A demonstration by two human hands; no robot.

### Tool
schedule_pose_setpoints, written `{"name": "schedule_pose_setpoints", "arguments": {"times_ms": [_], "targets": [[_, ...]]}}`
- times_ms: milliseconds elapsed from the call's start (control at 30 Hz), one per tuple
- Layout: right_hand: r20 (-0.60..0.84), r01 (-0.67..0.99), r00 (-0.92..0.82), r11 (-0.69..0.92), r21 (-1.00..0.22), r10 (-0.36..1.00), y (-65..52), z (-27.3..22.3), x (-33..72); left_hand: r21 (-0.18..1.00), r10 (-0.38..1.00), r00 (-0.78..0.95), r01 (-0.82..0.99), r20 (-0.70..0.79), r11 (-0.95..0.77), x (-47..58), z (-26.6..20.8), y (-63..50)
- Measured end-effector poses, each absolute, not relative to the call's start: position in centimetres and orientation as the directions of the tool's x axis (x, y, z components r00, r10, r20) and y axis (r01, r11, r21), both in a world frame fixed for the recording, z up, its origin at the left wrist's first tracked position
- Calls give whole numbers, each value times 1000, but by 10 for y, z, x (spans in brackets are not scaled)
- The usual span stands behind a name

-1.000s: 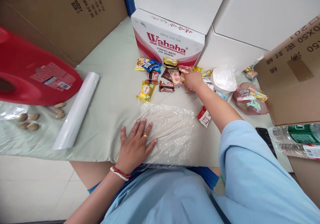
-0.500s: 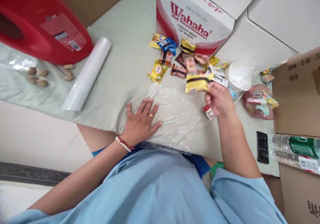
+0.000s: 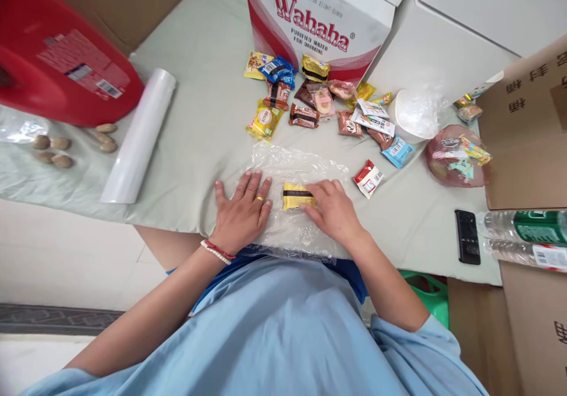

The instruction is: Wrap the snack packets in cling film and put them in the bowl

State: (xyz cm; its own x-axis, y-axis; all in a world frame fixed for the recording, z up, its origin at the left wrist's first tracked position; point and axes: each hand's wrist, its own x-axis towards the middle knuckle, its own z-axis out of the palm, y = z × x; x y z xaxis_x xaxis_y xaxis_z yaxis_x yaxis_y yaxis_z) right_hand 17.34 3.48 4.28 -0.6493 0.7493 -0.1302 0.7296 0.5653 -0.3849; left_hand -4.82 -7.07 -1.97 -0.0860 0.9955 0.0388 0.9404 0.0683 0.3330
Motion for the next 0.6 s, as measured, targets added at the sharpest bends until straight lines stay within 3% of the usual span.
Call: {"name": "schedule_pose_setpoints", "arguments": {"times_ms": [100, 167, 467, 600], "targets": [[-159, 590, -803, 725, -355, 575, 45, 37, 160, 336, 994, -98, 939, 40, 79, -47, -19, -71], [-181, 582, -811, 734, -349, 557, 51, 31, 156, 331, 994, -100, 940, 36, 82, -47, -18, -71], [-50, 760, -588, 530, -377, 807, 60, 33, 202, 312, 993, -117, 944, 15, 106, -46, -20, -71], [21, 695, -619, 560, -452, 785, 46, 41, 174, 305, 993, -119, 946, 15, 109, -46, -20, -70]]}}
